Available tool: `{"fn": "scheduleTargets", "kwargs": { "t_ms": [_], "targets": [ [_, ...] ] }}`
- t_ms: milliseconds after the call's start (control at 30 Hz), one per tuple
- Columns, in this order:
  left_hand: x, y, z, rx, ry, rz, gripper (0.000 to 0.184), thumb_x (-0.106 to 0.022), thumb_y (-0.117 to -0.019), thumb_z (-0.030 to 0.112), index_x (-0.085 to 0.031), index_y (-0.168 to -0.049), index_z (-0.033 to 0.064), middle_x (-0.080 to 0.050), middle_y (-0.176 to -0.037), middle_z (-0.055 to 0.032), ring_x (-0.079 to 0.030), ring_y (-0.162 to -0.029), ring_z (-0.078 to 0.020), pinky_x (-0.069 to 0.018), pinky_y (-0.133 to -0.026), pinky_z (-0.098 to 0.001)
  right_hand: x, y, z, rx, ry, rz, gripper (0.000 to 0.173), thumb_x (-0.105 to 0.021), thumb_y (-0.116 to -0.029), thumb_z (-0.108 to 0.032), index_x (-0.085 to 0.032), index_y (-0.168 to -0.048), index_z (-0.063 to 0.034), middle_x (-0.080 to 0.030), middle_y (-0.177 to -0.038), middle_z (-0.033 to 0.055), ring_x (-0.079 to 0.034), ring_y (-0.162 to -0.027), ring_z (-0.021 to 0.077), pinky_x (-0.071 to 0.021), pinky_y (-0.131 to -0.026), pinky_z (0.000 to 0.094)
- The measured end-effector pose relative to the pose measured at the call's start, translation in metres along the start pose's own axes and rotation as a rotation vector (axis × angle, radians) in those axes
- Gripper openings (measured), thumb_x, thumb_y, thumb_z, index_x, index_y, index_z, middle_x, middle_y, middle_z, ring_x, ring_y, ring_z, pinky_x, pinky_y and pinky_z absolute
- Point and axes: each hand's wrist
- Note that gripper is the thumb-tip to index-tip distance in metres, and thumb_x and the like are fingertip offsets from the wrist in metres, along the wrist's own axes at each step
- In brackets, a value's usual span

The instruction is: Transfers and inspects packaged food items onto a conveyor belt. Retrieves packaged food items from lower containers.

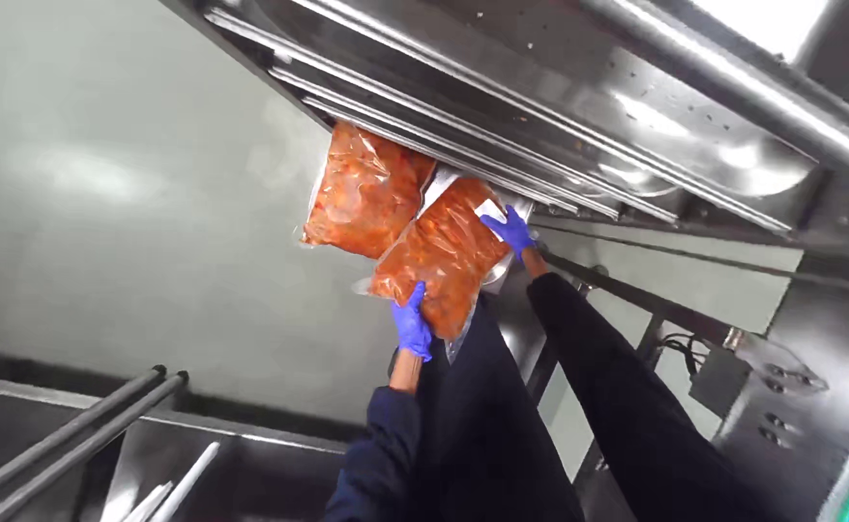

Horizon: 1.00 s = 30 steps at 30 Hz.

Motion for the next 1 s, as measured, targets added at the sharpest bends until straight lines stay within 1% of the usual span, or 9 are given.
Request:
{"fn": "scheduleTargets", "kwargs": {
  "t_ms": [133, 200, 267, 400, 600, 733, 833, 933, 1000],
  "targets": [
    [-0.019, -0.002, -0.021, 0.044, 0.110, 0.038, 0.055, -0.064, -0.0979, 0.009, -0.040, -0.147, 0.0032, -0.066, -0.121, -0.0189, -0.069, -0.103, -0.0250, -0.0603, -0.088, -0.0458, -0.024, 0.016, 0.014, 0.240, -0.228, 0.346, 0.091, -0.074, -0.0873, -0.046, -0.036, -0.156, 0.0001, -0.036, -0.159, 0.0273, -0.032, -0.150, 0.0383, -0.0279, -0.124, 0.0506],
    [-0.027, 0.004, -0.031, 0.077, 0.160, 0.059, 0.053, -0.063, -0.0989, 0.009, -0.040, -0.146, 0.0034, -0.065, -0.122, -0.0189, -0.068, -0.105, -0.0253, -0.0598, -0.089, -0.0460, -0.041, 0.062, 0.016, 0.038, -0.398, 0.435, 0.086, -0.072, -0.0926, -0.036, -0.031, -0.157, 0.0036, -0.034, -0.160, 0.0273, -0.033, -0.150, 0.0350, -0.0302, -0.124, 0.0468],
    [-0.031, 0.002, -0.036, 0.079, 0.174, 0.080, 0.054, -0.063, -0.0982, 0.008, -0.039, -0.147, 0.0032, -0.064, -0.123, -0.0193, -0.068, -0.106, -0.0253, -0.0591, -0.090, -0.0455, -0.061, 0.085, 0.014, -0.237, -0.518, 0.371, 0.076, -0.064, -0.0998, -0.042, -0.034, -0.156, -0.0003, -0.045, -0.155, 0.0222, -0.045, -0.143, 0.0288, -0.0385, -0.118, 0.0451],
    [-0.029, -0.008, -0.040, 0.115, 0.144, 0.103, 0.056, -0.063, -0.0988, 0.009, -0.038, -0.148, 0.0034, -0.064, -0.124, -0.0195, -0.068, -0.106, -0.0244, -0.0592, -0.091, -0.0443, -0.076, 0.051, 0.009, -0.403, -0.597, 0.340, 0.085, -0.064, -0.1001, -0.045, -0.020, -0.162, -0.0055, -0.041, -0.157, 0.0216, -0.044, -0.143, 0.0305, -0.0385, -0.117, 0.0497],
    [-0.083, -0.014, -0.042, 0.154, 0.195, 0.082, 0.039, -0.061, -0.1008, 0.009, -0.049, -0.137, -0.0009, -0.066, -0.117, -0.0163, -0.067, -0.103, -0.0207, -0.0584, -0.090, -0.0401, -0.037, -0.006, 0.010, -0.157, -0.596, 0.443, 0.055, -0.060, -0.1032, -0.035, -0.048, -0.148, -0.0051, -0.058, -0.142, 0.0163, -0.056, -0.130, 0.0227, -0.0457, -0.110, 0.0429],
    [-0.084, -0.047, -0.079, 0.170, 0.234, -0.044, 0.041, -0.060, -0.1006, 0.009, -0.048, -0.138, -0.0016, -0.064, -0.123, -0.0172, -0.064, -0.110, -0.0211, -0.0553, -0.097, -0.0412, -0.013, -0.031, 0.025, -0.024, -0.525, 0.425, 0.046, -0.057, -0.1046, -0.032, -0.054, -0.142, -0.0052, -0.061, -0.138, 0.0123, -0.056, -0.129, 0.0179, -0.0466, -0.110, 0.0391],
    [-0.075, -0.063, -0.091, 0.117, 0.149, -0.083, 0.045, -0.065, -0.0973, 0.007, -0.049, -0.138, -0.0046, -0.063, -0.126, -0.0189, -0.063, -0.114, -0.0207, -0.0539, -0.100, -0.0396, -0.012, -0.026, 0.034, 0.024, -0.435, 0.357, 0.061, -0.057, -0.1040, -0.038, -0.042, -0.154, -0.0052, -0.049, -0.154, 0.0144, -0.046, -0.142, 0.0193, -0.0379, -0.119, 0.0390],
    [-0.064, -0.057, -0.074, 0.169, -0.153, -0.143, 0.051, -0.068, -0.0990, 0.023, -0.052, -0.140, -0.0017, -0.063, -0.135, -0.0167, -0.060, -0.126, -0.0193, -0.0482, -0.110, -0.0387, -0.033, 0.002, 0.047, 0.049, -0.379, 0.429, 0.062, -0.059, -0.1036, -0.030, -0.040, -0.154, 0.0004, -0.051, -0.151, 0.0198, -0.051, -0.139, 0.0215, -0.0419, -0.116, 0.0356],
    [-0.056, -0.057, -0.051, 0.301, -0.567, -0.203, 0.055, -0.062, -0.0996, 0.049, -0.064, -0.130, 0.0042, -0.069, -0.126, -0.0139, -0.065, -0.118, -0.0216, -0.0513, -0.106, -0.0454, -0.049, 0.029, 0.055, -0.069, -0.304, 0.531, 0.064, -0.064, -0.1008, -0.029, -0.042, -0.152, 0.0018, -0.052, -0.148, 0.0228, -0.052, -0.137, 0.0264, -0.0429, -0.115, 0.0381]
  ]
}}
Point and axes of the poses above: each hand's wrist, its own y-axis away from the middle knuckle, its own x-axis out of the back of the hand, z = x × y
